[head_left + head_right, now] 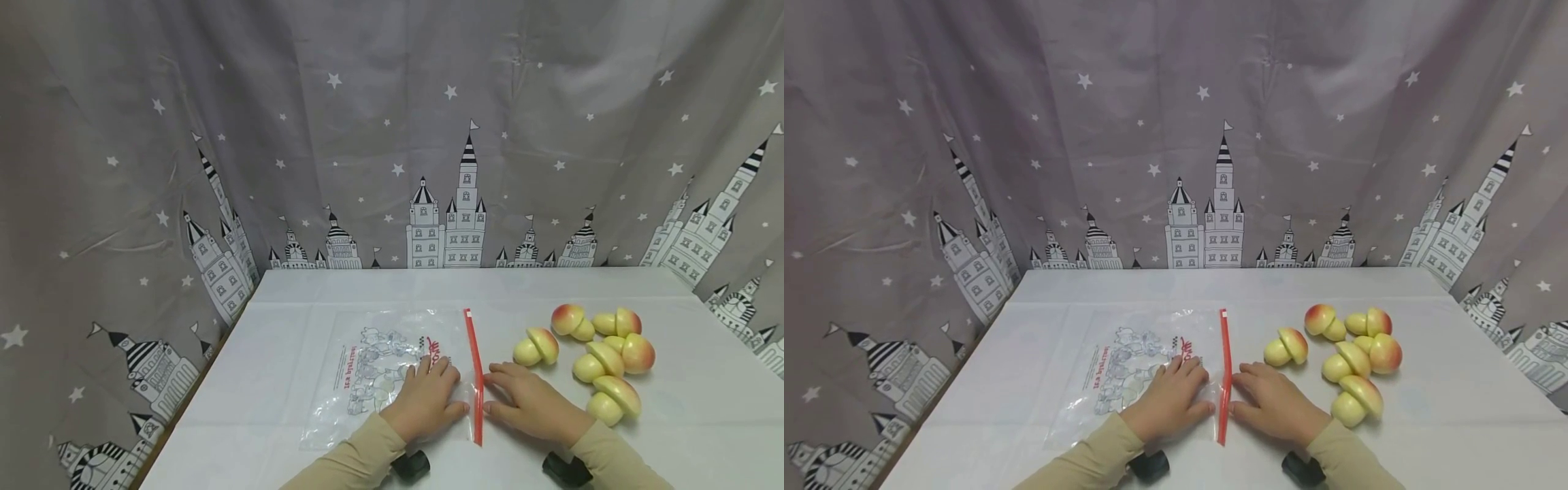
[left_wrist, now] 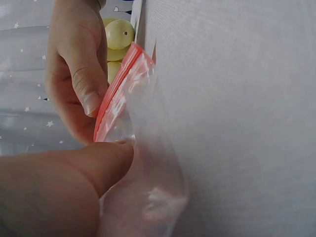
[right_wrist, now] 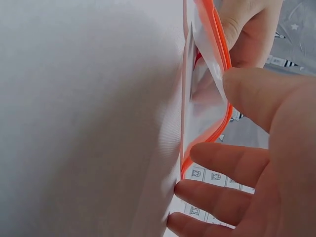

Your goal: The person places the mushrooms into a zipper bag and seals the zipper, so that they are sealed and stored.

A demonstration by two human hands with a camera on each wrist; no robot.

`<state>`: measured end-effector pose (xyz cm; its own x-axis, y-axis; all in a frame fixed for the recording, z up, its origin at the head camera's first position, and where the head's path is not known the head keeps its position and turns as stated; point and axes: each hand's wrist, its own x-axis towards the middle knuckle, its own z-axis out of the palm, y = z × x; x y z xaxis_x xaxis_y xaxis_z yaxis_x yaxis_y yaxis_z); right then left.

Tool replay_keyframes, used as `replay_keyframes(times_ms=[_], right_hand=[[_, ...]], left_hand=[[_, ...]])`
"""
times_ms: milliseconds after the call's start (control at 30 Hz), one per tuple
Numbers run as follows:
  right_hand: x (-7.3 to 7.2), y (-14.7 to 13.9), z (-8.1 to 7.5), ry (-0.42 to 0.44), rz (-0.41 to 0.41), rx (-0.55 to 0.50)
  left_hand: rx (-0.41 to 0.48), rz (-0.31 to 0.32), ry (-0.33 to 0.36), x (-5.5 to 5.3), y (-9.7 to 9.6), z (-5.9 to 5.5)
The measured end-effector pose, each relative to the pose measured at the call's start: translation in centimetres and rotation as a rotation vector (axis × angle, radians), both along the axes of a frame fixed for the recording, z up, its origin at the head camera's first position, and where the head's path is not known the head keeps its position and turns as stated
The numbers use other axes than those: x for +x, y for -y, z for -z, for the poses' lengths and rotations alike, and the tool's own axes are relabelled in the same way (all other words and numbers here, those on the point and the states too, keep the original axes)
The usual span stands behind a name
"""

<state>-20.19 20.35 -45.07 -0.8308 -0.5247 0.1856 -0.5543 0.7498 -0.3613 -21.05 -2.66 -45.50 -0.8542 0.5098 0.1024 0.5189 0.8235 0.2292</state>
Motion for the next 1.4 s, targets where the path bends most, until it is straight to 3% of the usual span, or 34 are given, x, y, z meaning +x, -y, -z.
replay_keyframes(times_ms=[333,667,933,1100,1400], right_hand=[[0.00,0.11,0.00,-0.028,-0.020,-0.087],[0.10,0.11,-0.03,-0.049,-0.008,-0.085],[0.03,0.19,-0.22,-0.044,-0.028,-0.109],[-0.12,0.24,-0.10,-0.048,-0.050,-0.110],[-0.04,0.02,-0.32,-0.064,-0.062,-0.088]], left_hand=[[0.018,0.006,0.018,-0.02,0.06,-0.03],[0.036,-0.013,0.053,0.08,-0.09,-0.21],[-0.002,-0.003,-0.056,-0.22,-0.34,-0.11],[0.040,0.004,0.004,-0.19,-0.15,-0.16],[-0.055,0.009,-0.015,0.11,-0.34,-0.14]])
